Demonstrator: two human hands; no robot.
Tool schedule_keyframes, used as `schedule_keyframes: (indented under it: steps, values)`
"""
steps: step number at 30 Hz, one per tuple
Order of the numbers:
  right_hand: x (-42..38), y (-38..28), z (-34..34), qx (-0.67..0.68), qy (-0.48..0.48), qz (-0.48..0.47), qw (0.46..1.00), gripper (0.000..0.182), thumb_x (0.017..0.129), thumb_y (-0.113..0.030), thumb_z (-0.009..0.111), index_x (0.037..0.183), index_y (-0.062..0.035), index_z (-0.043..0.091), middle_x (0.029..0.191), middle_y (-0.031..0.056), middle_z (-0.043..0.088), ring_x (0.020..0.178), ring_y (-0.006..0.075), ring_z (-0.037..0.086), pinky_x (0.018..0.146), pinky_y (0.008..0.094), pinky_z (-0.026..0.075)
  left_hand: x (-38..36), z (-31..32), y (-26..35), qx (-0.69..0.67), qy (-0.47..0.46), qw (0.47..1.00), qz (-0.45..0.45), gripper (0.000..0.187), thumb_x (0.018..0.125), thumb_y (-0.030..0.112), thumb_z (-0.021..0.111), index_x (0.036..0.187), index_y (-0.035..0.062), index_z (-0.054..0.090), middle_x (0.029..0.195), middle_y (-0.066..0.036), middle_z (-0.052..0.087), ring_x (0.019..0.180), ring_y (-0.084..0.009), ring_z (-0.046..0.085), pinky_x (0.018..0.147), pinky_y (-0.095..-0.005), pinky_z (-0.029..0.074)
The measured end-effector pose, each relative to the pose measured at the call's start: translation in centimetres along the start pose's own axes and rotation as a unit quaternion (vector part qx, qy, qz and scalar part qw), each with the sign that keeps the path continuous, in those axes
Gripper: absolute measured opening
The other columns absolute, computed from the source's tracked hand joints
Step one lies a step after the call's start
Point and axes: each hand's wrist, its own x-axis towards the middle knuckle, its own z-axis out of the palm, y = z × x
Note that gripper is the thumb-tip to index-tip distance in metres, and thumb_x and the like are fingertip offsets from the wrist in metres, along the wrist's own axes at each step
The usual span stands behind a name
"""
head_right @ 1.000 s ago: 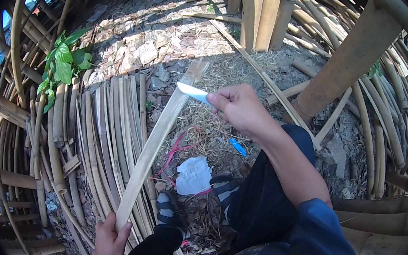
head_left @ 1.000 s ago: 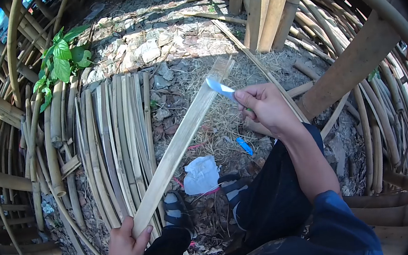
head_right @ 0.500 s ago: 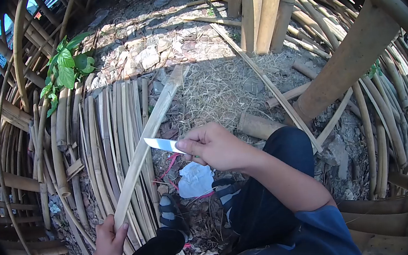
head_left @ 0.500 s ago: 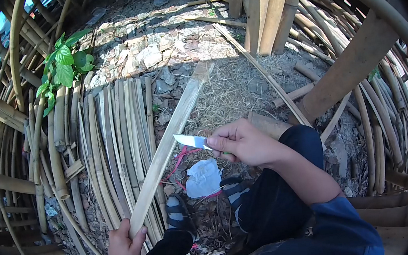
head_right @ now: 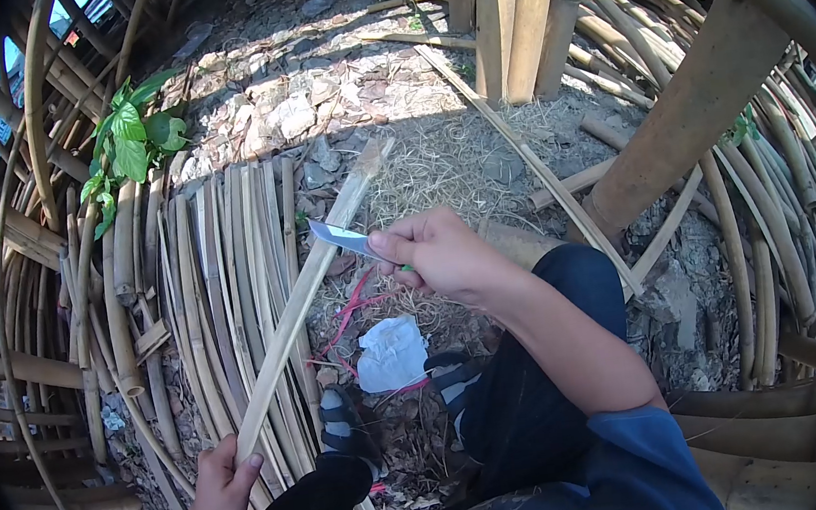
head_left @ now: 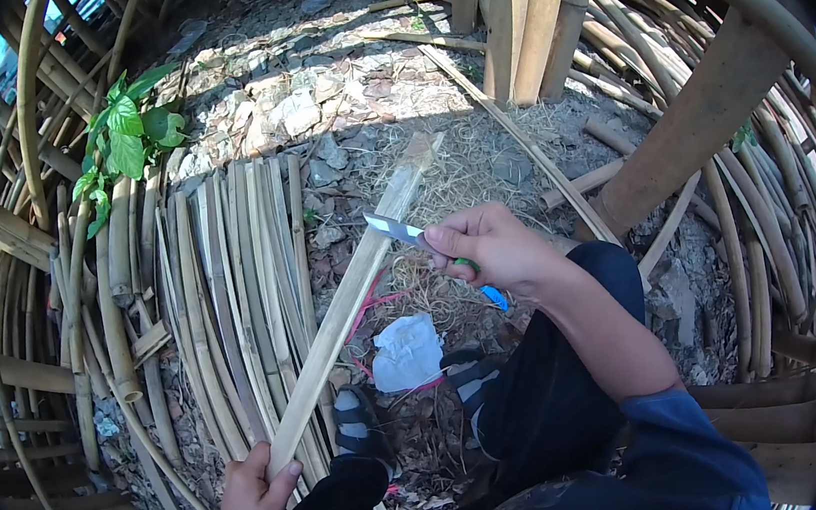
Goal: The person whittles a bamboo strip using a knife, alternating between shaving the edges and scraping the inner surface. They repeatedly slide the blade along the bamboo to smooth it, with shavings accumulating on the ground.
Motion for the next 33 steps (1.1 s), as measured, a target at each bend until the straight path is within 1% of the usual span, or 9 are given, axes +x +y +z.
schedule_keyframes:
  steps: [2, 6, 10, 14, 18, 22, 24, 27, 33]
  values:
    - [-0.5, -0.7, 0.4, -0.015, 0.004, 0.032, 0.999, 0.035, 0.102, -0.029, 0.055, 0.081, -0.0028, 0.063, 0.057, -0.0037, 0.047, 0.050, 0.0041, 0.039, 0.047, 0.0210, 0.029, 0.1, -0.1, -0.2, 0.000, 0.002, 1.000, 0.012, 0.030, 0.091, 0.022, 0.067, 0.080, -0.0027, 0.053, 0.047, -0.009, 0.047, 0.040, -0.0201, 0.050, 0.044, -0.0356, 0.038]
    - [-0.9, -0.3, 1.3, 0.002, -0.051, 0.043, 0.998, 0.034, 0.101, -0.028, 0.057, 0.083, 0.0001, 0.065, 0.057, -0.0012, 0.050, 0.047, 0.0047, 0.040, 0.044, 0.0226, 0.031, 0.2, -0.1, -0.4, -0.032, -0.016, 0.999, -0.005, 0.030, 0.092, 0.021, 0.066, 0.078, -0.0022, 0.053, 0.048, -0.005, 0.046, 0.044, -0.0112, 0.043, 0.043, -0.0329, 0.035]
    - [-0.2, -1.0, -0.6, -0.028, 0.044, 0.016, 0.999, 0.035, 0.100, -0.029, 0.059, 0.081, 0.0004, 0.066, 0.058, -0.0009, 0.052, 0.049, 0.0057, 0.043, 0.045, 0.0233, 0.032, 0.0, 0.1, -0.6, -0.066, -0.019, 0.997, -0.021, 0.028, 0.093, 0.021, 0.066, 0.080, -0.0022, 0.055, 0.051, -0.004, 0.046, 0.047, -0.0088, 0.041, 0.045, -0.0313, 0.034]
    - [-0.7, -0.6, 0.8, -0.026, -0.033, 0.037, 0.998, 0.036, 0.100, -0.028, 0.058, 0.081, 0.0013, 0.066, 0.058, -0.0001, 0.052, 0.048, 0.0065, 0.043, 0.045, 0.0253, 0.034, 0.1, 0.2, -0.7, -0.063, -0.019, 0.998, -0.012, 0.028, 0.093, 0.021, 0.066, 0.080, -0.0017, 0.055, 0.050, -0.003, 0.044, 0.047, -0.0087, 0.040, 0.044, -0.0317, 0.033]
    - [0.4, -1.4, -1.3, -0.063, 0.068, 0.063, 0.994, 0.034, 0.099, -0.025, 0.061, 0.078, 0.0014, 0.065, 0.058, 0.0004, 0.053, 0.052, 0.0066, 0.045, 0.048, 0.0240, 0.035, 0.1, 0.4, -1.0, -0.053, -0.016, 0.998, -0.022, 0.031, 0.093, 0.023, 0.066, 0.079, -0.0015, 0.054, 0.050, -0.003, 0.044, 0.046, -0.0091, 0.039, 0.044, -0.0322, 0.033]
    - [0.2, -0.1, 0.4, -0.058, -0.047, 0.011, 0.997, 0.041, 0.100, -0.028, 0.059, 0.071, 0.0012, 0.062, 0.057, -0.0002, 0.051, 0.051, 0.0045, 0.040, 0.048, 0.0251, 0.032, 0.1, 0.1, -0.5, -0.033, -0.022, 0.999, -0.012, 0.032, 0.092, 0.024, 0.066, 0.078, -0.0016, 0.053, 0.049, -0.005, 0.045, 0.043, -0.0127, 0.042, 0.044, -0.0330, 0.035]
    - [1.6, -0.7, -3.6, -0.114, 0.216, -0.007, 0.970, 0.039, 0.100, -0.027, 0.058, 0.073, 0.0001, 0.062, 0.056, -0.0017, 0.049, 0.050, 0.0050, 0.038, 0.047, 0.0257, 0.030, -0.5, 0.1, -1.5, -0.022, -0.021, 0.999, -0.021, 0.031, 0.091, 0.024, 0.067, 0.080, -0.0020, 0.054, 0.049, -0.006, 0.046, 0.043, -0.0141, 0.044, 0.045, -0.0330, 0.036]
    - [0.4, -3.3, -6.4, -0.059, 0.265, -0.042, 0.962, 0.036, 0.101, -0.028, 0.057, 0.076, -0.0014, 0.061, 0.055, -0.0032, 0.045, 0.048, 0.0056, 0.036, 0.046, 0.0247, 0.028, -0.4, -0.4, -1.0, -0.032, -0.028, 0.999, -0.017, 0.029, 0.091, 0.022, 0.067, 0.081, -0.0022, 0.055, 0.050, -0.007, 0.047, 0.045, -0.0140, 0.045, 0.047, -0.0334, 0.037]
    - [-2.6, -3.1, -1.3, 0.020, 0.141, -0.075, 0.987, 0.033, 0.102, -0.026, 0.055, 0.079, -0.0023, 0.061, 0.057, -0.0036, 0.046, 0.050, 0.0043, 0.036, 0.045, 0.0236, 0.028, -0.1, 0.0, -1.8, -0.058, -0.012, 0.998, -0.013, 0.028, 0.092, 0.022, 0.066, 0.083, -0.0026, 0.056, 0.051, -0.006, 0.046, 0.047, -0.0114, 0.042, 0.047, -0.0323, 0.036]
